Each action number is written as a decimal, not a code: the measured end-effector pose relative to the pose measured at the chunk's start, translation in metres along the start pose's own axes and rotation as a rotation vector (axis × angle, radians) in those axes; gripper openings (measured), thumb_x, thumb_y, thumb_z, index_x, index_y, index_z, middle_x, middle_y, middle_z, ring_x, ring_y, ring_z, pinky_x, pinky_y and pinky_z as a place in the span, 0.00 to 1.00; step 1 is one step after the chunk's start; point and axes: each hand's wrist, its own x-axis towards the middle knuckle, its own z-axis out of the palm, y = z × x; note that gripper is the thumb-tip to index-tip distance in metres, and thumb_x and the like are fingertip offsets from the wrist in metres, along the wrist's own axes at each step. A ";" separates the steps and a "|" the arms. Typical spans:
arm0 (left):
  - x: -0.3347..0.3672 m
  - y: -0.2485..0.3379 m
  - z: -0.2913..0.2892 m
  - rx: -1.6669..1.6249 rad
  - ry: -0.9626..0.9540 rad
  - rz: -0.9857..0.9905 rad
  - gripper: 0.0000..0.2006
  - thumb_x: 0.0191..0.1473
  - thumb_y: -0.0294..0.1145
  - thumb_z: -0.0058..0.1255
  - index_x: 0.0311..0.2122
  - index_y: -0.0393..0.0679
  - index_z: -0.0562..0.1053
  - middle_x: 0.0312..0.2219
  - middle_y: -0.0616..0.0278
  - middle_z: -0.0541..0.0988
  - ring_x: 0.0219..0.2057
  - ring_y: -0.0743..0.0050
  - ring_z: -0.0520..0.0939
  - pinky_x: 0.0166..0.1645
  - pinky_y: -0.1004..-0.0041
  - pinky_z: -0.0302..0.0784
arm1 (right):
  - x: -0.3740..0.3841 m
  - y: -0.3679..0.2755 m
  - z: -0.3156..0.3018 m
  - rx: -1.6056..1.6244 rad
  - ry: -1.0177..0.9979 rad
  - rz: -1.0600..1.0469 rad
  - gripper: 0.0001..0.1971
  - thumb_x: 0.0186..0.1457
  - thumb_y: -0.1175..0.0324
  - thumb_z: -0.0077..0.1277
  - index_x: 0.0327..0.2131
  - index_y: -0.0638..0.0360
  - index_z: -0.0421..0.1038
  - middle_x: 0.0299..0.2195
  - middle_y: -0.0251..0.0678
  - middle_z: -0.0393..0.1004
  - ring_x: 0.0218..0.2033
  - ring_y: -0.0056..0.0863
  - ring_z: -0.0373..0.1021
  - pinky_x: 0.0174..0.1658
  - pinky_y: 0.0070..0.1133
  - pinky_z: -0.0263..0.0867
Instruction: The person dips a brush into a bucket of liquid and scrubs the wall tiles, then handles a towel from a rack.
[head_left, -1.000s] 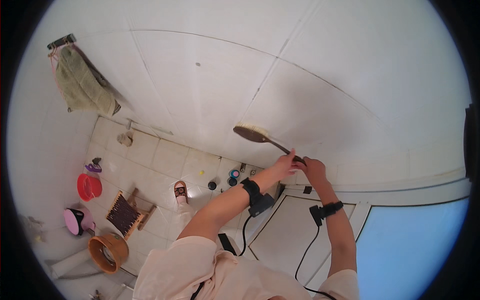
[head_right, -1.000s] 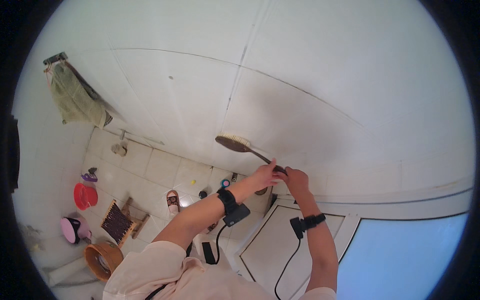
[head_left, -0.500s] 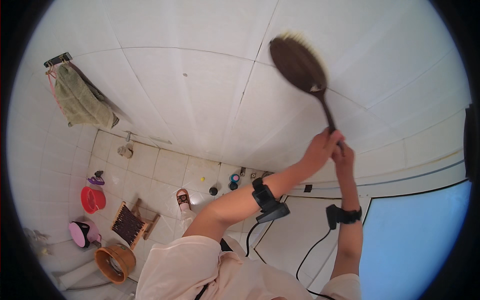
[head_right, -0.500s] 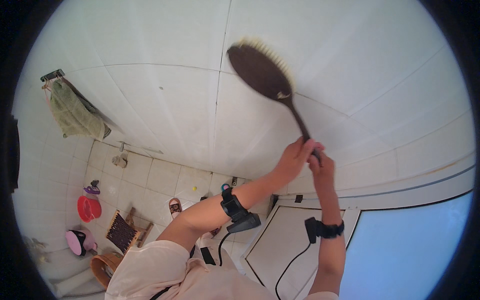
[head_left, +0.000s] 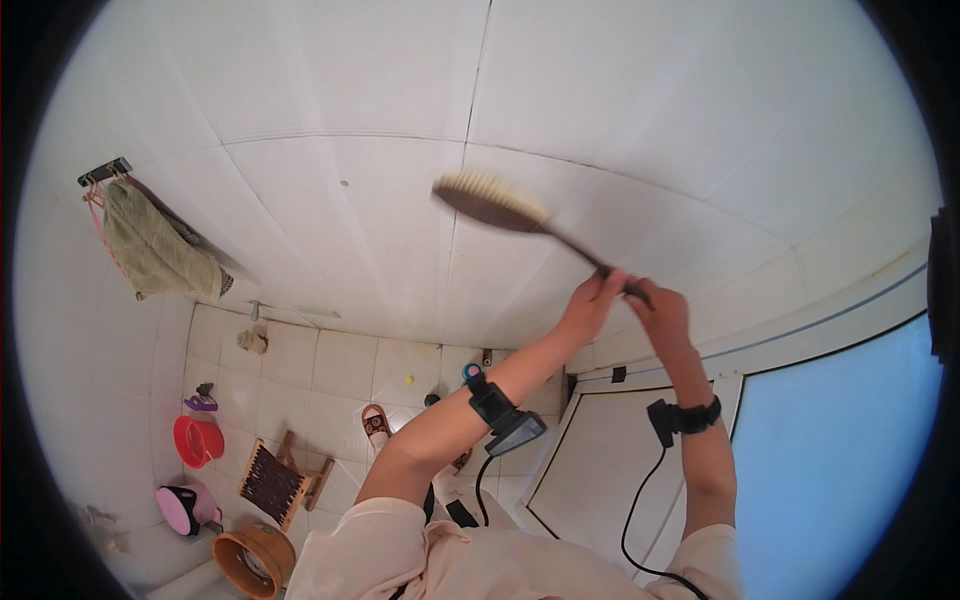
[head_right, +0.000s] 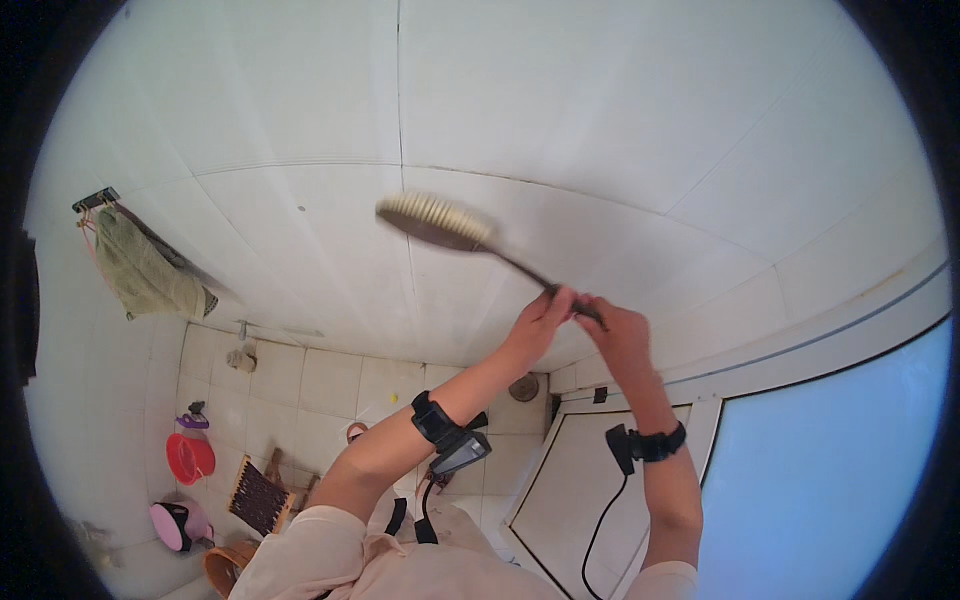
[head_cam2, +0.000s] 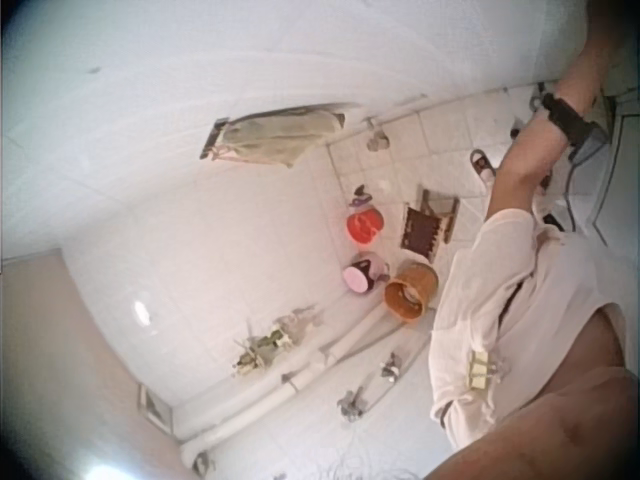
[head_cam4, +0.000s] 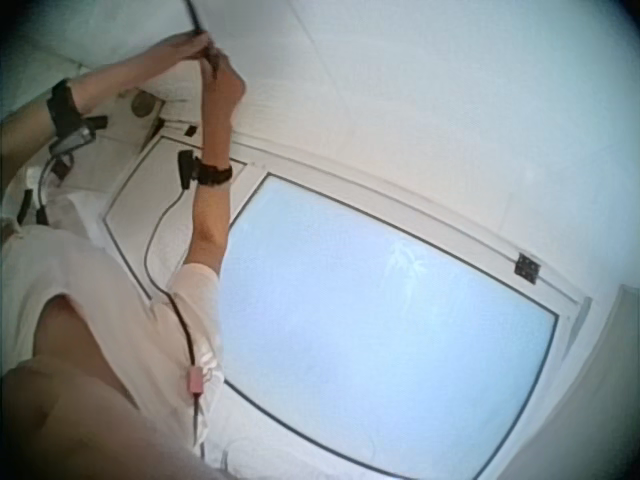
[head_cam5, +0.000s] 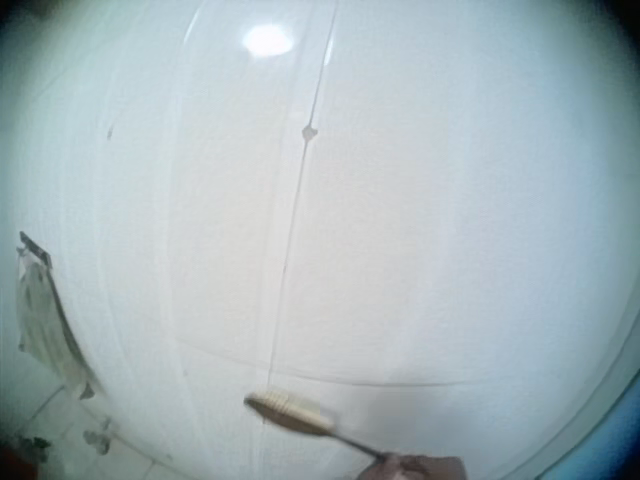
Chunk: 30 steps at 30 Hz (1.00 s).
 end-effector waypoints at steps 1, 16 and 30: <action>0.007 0.020 0.015 0.135 -0.049 0.012 0.17 0.57 0.44 0.36 0.38 0.40 0.69 0.31 0.67 0.74 0.37 0.80 0.70 0.43 0.79 0.65 | 0.001 -0.009 -0.018 0.069 0.035 0.080 0.10 0.48 0.66 0.48 0.34 0.59 0.69 0.18 0.40 0.70 0.19 0.34 0.67 0.22 0.23 0.61; -0.070 -0.085 -0.056 0.493 -0.019 -0.685 0.23 0.52 0.51 0.42 0.38 0.38 0.69 0.28 0.64 0.75 0.31 0.80 0.73 0.33 0.74 0.67 | -0.154 0.026 0.130 0.586 -0.152 0.514 0.14 0.54 0.61 0.42 0.36 0.63 0.66 0.19 0.32 0.67 0.22 0.20 0.63 0.26 0.18 0.59; -0.030 -0.043 -0.127 0.643 -0.225 -0.514 0.11 0.55 0.35 0.40 0.32 0.38 0.70 0.17 0.63 0.73 0.16 0.75 0.74 0.20 0.78 0.68 | -0.092 -0.029 0.232 1.032 0.201 0.750 0.17 0.58 0.55 0.35 0.30 0.58 0.65 0.17 0.25 0.62 0.17 0.14 0.57 0.20 0.15 0.53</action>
